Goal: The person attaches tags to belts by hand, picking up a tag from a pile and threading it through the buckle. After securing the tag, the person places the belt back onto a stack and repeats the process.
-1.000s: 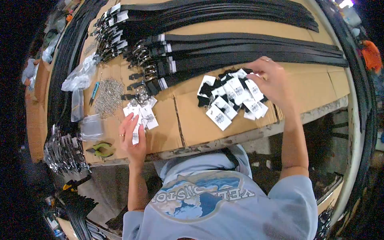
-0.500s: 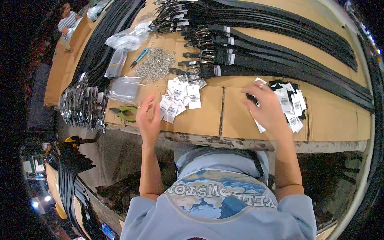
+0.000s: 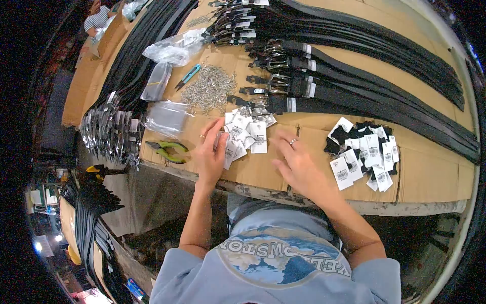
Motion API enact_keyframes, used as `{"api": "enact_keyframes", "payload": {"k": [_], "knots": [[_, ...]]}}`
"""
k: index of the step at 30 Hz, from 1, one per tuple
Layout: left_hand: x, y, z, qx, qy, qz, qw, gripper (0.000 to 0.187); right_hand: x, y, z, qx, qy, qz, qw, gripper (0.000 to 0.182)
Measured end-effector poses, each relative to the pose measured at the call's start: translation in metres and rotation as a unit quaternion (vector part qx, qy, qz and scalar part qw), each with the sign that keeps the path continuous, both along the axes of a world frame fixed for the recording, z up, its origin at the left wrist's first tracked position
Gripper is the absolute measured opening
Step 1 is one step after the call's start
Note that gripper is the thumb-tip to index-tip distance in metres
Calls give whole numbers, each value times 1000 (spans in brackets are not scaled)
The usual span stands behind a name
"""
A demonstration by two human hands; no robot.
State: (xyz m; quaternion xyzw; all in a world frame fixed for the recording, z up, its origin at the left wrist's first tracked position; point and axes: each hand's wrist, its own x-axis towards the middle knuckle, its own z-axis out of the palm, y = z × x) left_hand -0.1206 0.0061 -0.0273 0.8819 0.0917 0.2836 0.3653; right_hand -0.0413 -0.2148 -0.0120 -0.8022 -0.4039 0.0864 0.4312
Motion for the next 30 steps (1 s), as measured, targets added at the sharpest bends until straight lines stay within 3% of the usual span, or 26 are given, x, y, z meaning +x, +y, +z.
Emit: {"api": "enact_keyframes", "payload": {"k": [2,4,8,14,19,25,30], "knots": [[2,3,-2,26,1,-12,1000,31,1,9,-2,17,1,-8,1000,39],[7,4,-4,46,-4,-28,999,32,3,17,-3,-57,-17,-39,997,41],[19,7,-4,32,25,-38,998,31,11,29,-3,-97,-32,-49,994,39],[40,5,-9,88,17,-47,995,34,12,38,-15,-142,-161,-102,971,36],[44,4,-8,125,15,-54,991,38,35,40,-14,-8,-72,-97,993,32],[44,3,-11,158,-6,-72,985,42,46,41,4,-22,95,-104,990,24],[42,3,-13,158,12,-104,982,40,41,50,-4,59,111,-102,987,22]]}}
